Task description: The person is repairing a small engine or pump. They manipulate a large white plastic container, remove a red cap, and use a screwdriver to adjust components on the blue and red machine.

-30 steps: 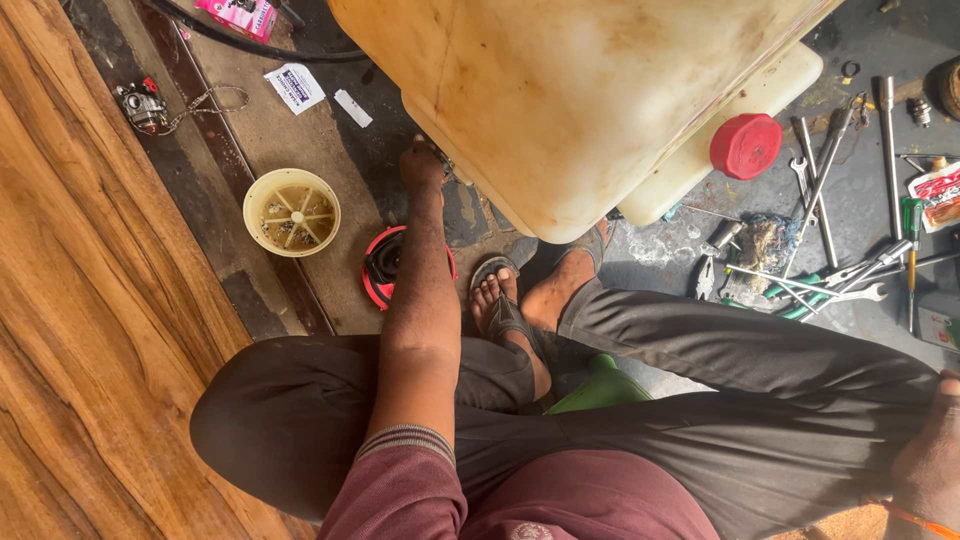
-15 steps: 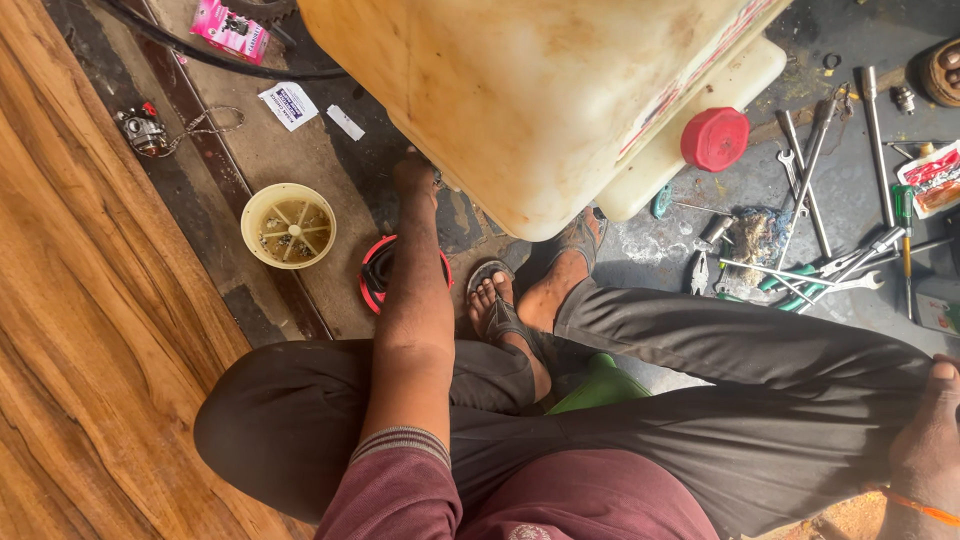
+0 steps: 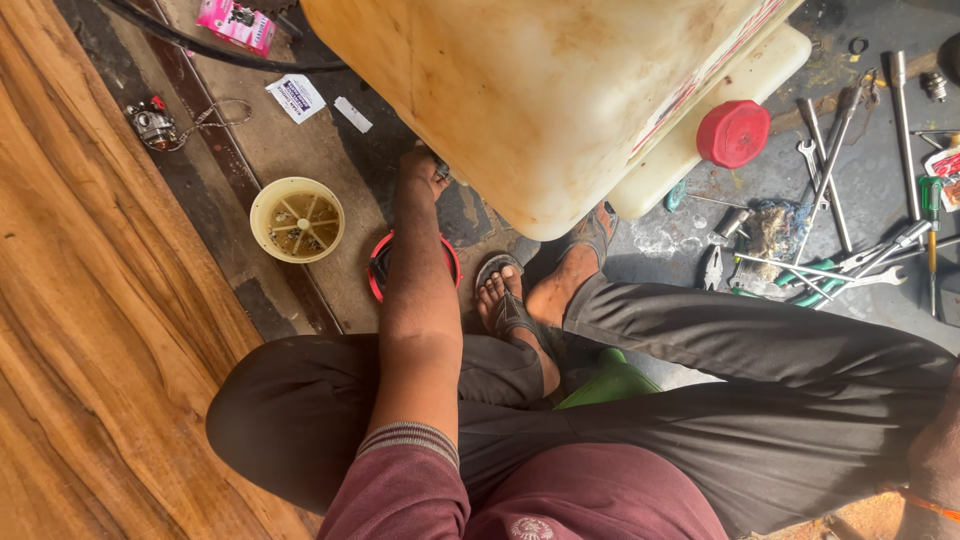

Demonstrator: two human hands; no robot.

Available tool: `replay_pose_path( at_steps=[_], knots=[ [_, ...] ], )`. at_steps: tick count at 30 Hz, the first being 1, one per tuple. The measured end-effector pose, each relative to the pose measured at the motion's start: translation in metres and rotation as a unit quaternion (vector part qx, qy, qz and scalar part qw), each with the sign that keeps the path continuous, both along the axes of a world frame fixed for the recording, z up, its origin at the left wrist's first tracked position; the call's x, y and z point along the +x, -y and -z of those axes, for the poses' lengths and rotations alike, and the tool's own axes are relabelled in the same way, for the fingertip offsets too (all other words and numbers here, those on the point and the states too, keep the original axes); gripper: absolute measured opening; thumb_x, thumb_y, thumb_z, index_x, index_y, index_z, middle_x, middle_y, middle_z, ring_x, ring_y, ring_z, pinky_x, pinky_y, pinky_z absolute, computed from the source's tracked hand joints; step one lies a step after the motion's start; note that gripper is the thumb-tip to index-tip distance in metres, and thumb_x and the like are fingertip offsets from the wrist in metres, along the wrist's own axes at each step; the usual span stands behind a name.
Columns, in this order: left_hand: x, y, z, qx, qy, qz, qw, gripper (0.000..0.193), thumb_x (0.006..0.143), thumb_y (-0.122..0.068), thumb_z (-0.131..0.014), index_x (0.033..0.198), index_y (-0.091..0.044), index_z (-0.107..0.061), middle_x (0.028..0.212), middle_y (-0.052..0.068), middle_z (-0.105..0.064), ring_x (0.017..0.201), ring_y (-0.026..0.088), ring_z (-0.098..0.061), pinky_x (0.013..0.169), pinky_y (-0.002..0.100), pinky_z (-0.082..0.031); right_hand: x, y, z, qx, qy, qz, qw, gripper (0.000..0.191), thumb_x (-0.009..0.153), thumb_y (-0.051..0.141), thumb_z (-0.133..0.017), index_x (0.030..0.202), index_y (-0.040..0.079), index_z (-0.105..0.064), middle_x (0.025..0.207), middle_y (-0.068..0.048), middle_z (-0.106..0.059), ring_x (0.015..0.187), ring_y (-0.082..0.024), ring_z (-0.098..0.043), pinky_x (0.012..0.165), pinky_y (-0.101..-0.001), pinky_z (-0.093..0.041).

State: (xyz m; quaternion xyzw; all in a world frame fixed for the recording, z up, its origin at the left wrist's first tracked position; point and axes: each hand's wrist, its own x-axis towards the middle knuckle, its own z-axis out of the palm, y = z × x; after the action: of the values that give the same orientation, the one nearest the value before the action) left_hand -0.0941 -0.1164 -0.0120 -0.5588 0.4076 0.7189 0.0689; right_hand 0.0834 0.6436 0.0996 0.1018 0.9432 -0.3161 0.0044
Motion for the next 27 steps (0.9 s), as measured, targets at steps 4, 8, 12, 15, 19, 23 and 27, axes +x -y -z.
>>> replay_pose_path(
  at_steps=[4,8,12,15,19,23,27],
  knots=[
    [-0.005,-0.001,-0.002,0.002,0.011,-0.057,0.998,0.030,0.099,-0.029,-0.059,0.124,-0.012,-0.063,0.110,0.007,-0.071,0.094,0.024,-0.068,0.070,0.045,-0.054,-0.004,0.006,-0.001,-0.071,0.006,0.048,0.996,0.047,0.132,0.036,-0.033,0.147,-0.005,-0.050,0.136,-0.015,-0.059,0.127,-0.018,-0.055,0.110,-0.0332,-0.045],
    [0.001,-0.012,0.001,-0.099,-0.074,-0.029,0.992,0.037,0.094,-0.025,-0.069,0.128,-0.012,-0.066,0.117,0.005,-0.071,0.099,0.019,-0.067,0.073,0.043,-0.052,-0.002,0.012,-0.011,-0.055,-0.003,0.038,0.998,0.046,0.129,0.035,-0.033,0.140,-0.005,-0.052,0.126,-0.014,-0.060,0.115,-0.016,-0.056,0.108,-0.0327,-0.046],
    [0.006,-0.018,0.003,-0.170,-0.022,-0.039,0.984,0.047,0.100,-0.038,-0.058,0.123,0.000,-0.071,0.116,0.010,-0.076,0.099,0.024,-0.071,0.080,0.041,-0.055,0.002,0.013,-0.016,-0.055,0.013,0.045,0.997,0.045,0.131,0.034,-0.033,0.136,-0.006,-0.053,0.121,-0.009,-0.060,0.110,-0.014,-0.056,0.104,-0.0325,-0.047],
    [0.006,-0.019,0.001,-0.256,0.002,0.001,0.967,0.055,0.103,-0.043,-0.047,0.119,0.001,-0.075,0.111,0.011,-0.079,0.098,0.025,-0.075,0.082,0.040,-0.056,0.002,0.009,-0.013,-0.007,-0.019,-0.014,1.000,0.045,0.129,0.031,-0.030,0.134,-0.007,-0.053,0.115,-0.009,-0.057,0.107,-0.014,-0.053,0.105,-0.0296,-0.046],
    [0.002,-0.013,-0.001,-0.170,0.007,-0.020,0.985,0.051,0.102,-0.041,-0.048,0.126,-0.001,-0.068,0.114,0.011,-0.073,0.102,0.029,-0.068,0.082,0.046,-0.052,0.000,0.002,-0.007,-0.003,-0.028,-0.029,0.999,0.043,0.131,0.029,-0.030,0.135,-0.008,-0.053,0.115,-0.010,-0.055,0.107,-0.013,-0.050,0.106,-0.0279,-0.046],
    [0.000,-0.004,-0.001,-0.031,0.020,-0.021,0.999,0.043,0.095,-0.034,-0.054,0.133,-0.015,-0.057,0.116,0.004,-0.066,0.105,0.025,-0.064,0.082,0.053,-0.045,-0.003,-0.001,-0.001,-0.005,-0.043,-0.055,0.998,0.041,0.131,0.026,-0.029,0.140,-0.007,-0.051,0.120,-0.010,-0.056,0.111,-0.013,-0.051,0.109,-0.0279,-0.046],
    [-0.002,-0.005,-0.001,-0.076,0.006,-0.033,0.997,0.040,0.094,-0.034,-0.056,0.124,-0.008,-0.065,0.104,0.004,-0.070,0.092,0.022,-0.064,0.073,0.049,-0.047,-0.003,-0.005,0.003,0.056,-0.053,-0.091,0.993,0.043,0.128,0.023,-0.026,0.146,-0.008,-0.049,0.125,-0.014,-0.061,0.116,-0.016,-0.053,0.110,-0.0298,-0.046]
  ],
)
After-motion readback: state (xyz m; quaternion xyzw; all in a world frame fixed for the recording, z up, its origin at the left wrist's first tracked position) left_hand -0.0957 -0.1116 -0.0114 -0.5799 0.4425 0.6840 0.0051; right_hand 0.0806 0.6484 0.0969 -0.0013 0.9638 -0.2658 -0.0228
